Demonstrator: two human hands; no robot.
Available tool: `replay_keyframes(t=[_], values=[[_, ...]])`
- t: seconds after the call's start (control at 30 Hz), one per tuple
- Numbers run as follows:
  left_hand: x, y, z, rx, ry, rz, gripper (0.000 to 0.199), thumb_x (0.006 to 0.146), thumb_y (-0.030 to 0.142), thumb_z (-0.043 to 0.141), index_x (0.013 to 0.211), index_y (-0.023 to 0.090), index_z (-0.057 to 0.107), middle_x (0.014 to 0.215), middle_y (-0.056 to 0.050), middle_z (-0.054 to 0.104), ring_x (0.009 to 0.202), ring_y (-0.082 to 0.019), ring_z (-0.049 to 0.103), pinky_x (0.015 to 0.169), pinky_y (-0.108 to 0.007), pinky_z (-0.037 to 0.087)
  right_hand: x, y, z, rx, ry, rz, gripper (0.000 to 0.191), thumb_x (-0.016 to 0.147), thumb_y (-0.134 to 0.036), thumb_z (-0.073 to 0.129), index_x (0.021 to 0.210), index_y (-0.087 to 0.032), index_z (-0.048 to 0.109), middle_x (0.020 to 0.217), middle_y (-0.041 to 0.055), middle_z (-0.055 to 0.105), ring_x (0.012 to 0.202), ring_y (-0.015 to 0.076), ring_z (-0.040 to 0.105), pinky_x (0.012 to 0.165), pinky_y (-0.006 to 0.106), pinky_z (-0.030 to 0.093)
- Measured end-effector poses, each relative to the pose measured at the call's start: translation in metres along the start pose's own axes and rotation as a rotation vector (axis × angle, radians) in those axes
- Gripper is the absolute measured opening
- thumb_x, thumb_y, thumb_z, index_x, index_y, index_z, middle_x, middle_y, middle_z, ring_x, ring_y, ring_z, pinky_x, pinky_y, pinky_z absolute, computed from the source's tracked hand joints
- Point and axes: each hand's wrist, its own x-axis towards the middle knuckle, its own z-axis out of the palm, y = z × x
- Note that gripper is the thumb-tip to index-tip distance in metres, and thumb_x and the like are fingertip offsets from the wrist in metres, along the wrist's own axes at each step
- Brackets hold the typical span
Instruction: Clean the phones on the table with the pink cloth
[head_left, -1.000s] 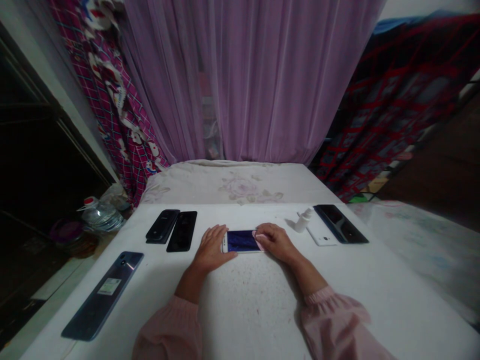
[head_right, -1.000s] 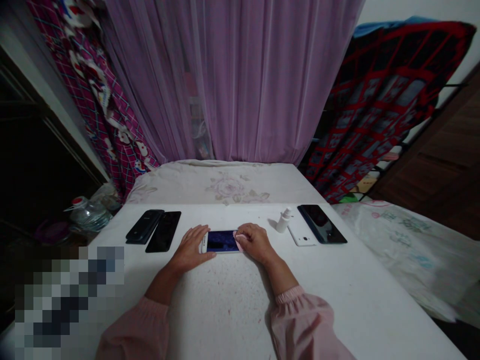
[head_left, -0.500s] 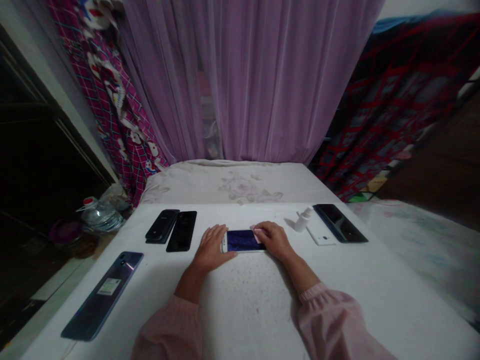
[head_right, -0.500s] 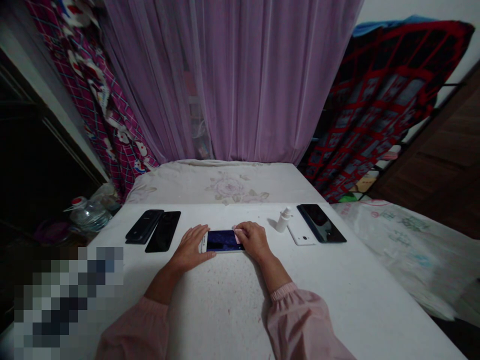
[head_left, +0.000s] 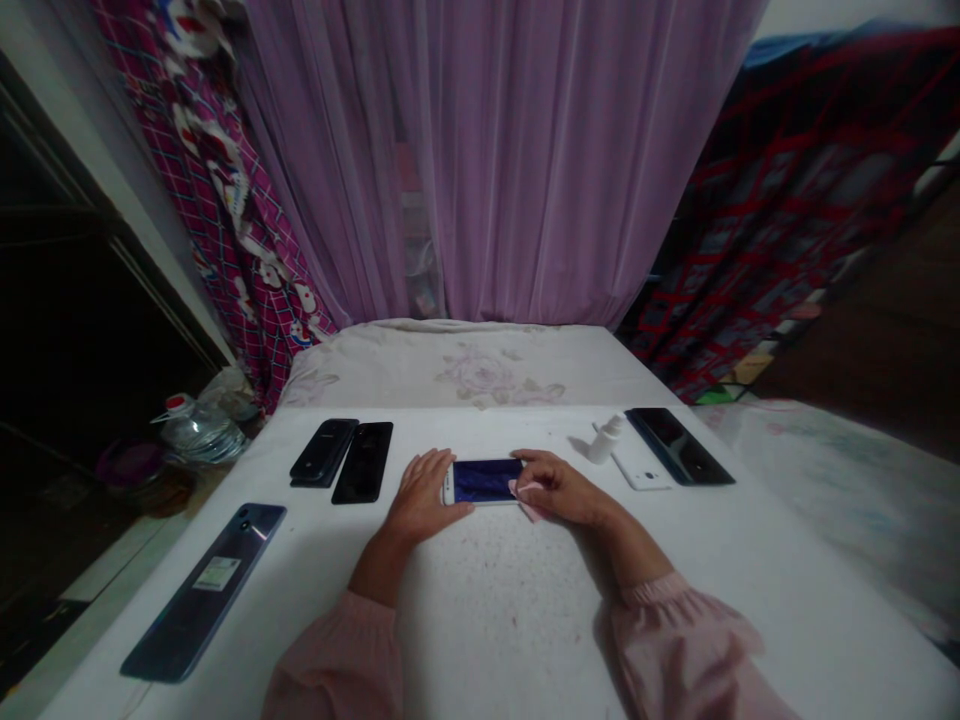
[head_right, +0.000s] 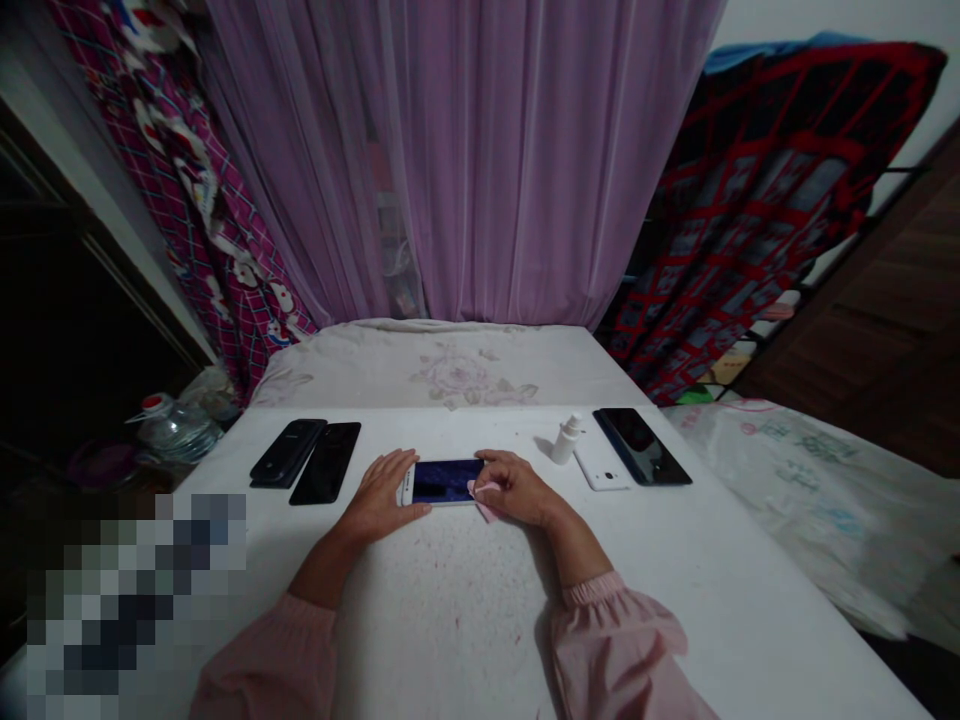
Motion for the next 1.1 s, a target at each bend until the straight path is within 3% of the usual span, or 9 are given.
replay_keyframes(t=[0.1, 0.17, 0.4, 0.7, 0.97, 1.1], values=[[0.0, 0.0, 0.0, -0.005, -0.002, -0.002, 0.08, 0.078, 0.054, 0.065, 0.143, 0.015, 0.038, 0.152, -0.013, 0.037, 0.143, -0.028, 0.027, 0.119, -0.045, 0.014, -0.002, 0.001, -0.002, 0.02, -0.03, 0.012, 0.012, 0.073, -0.033, 0.071, 0.075, -0.022, 0.074, 0.128, 0.0105, 0.061, 0.126, 0.028, 0.052, 0.1, 0.045, 0.044], [0.0, 0.0, 0.0, -0.01, 0.006, -0.001, 0.079, 0.078, 0.055, 0.065, 0.142, 0.017, 0.039, 0.152, -0.013, 0.038, 0.143, -0.028, 0.027, 0.119, -0.046, 0.015, -0.001, 0.004, 0.001, 0.006, 0.015, -0.001, 0.013, 0.073, -0.035, 0.071, 0.076, -0.022, 0.074, 0.127, 0.0108, 0.062, 0.123, 0.0276, 0.055, 0.099, 0.044, 0.045], [0.0, 0.001, -0.001, -0.03, 0.004, -0.002, 0.079, 0.077, 0.055, 0.066, 0.141, 0.017, 0.041, 0.151, -0.013, 0.039, 0.143, -0.029, 0.028, 0.119, -0.046, 0.016, 0.008, 0.012, 0.017, -0.163, 0.239, -0.081, 0.014, 0.078, -0.034, 0.063, 0.078, -0.023, 0.072, 0.097, 0.0074, 0.073, 0.102, 0.0247, 0.064, 0.091, 0.039, 0.046], [0.0, 0.0, 0.0, -0.03, 0.013, 0.003, 0.079, 0.076, 0.057, 0.064, 0.141, 0.018, 0.04, 0.151, -0.013, 0.039, 0.143, -0.03, 0.028, 0.119, -0.048, 0.016, 0.017, 0.005, 0.027, -0.289, 0.393, 0.079, 0.02, 0.081, -0.034, 0.055, 0.084, -0.023, 0.072, 0.087, 0.0051, 0.075, 0.084, 0.0222, 0.066, 0.08, 0.034, 0.048], [0.0, -0.002, 0.002, -0.029, 0.019, 0.011, 0.079, 0.077, 0.056, 0.064, 0.141, 0.018, 0.039, 0.151, -0.013, 0.039, 0.143, -0.029, 0.027, 0.119, -0.047, 0.015, 0.016, 0.007, 0.025, -0.227, 0.366, 0.084, 0.02, 0.08, -0.034, 0.057, 0.084, -0.023, 0.073, 0.089, 0.0063, 0.075, 0.087, 0.0237, 0.066, 0.082, 0.038, 0.05], [0.0, -0.002, 0.003, -0.029, 0.033, 0.014, 0.078, 0.076, 0.056, 0.065, 0.141, 0.021, 0.04, 0.151, -0.012, 0.039, 0.143, -0.029, 0.028, 0.118, -0.047, 0.015, 0.01, 0.006, 0.015, -0.061, 0.237, 0.029, 0.014, 0.075, -0.033, 0.064, 0.076, -0.023, 0.073, 0.1, 0.0077, 0.074, 0.099, 0.0245, 0.066, 0.091, 0.04, 0.049]])
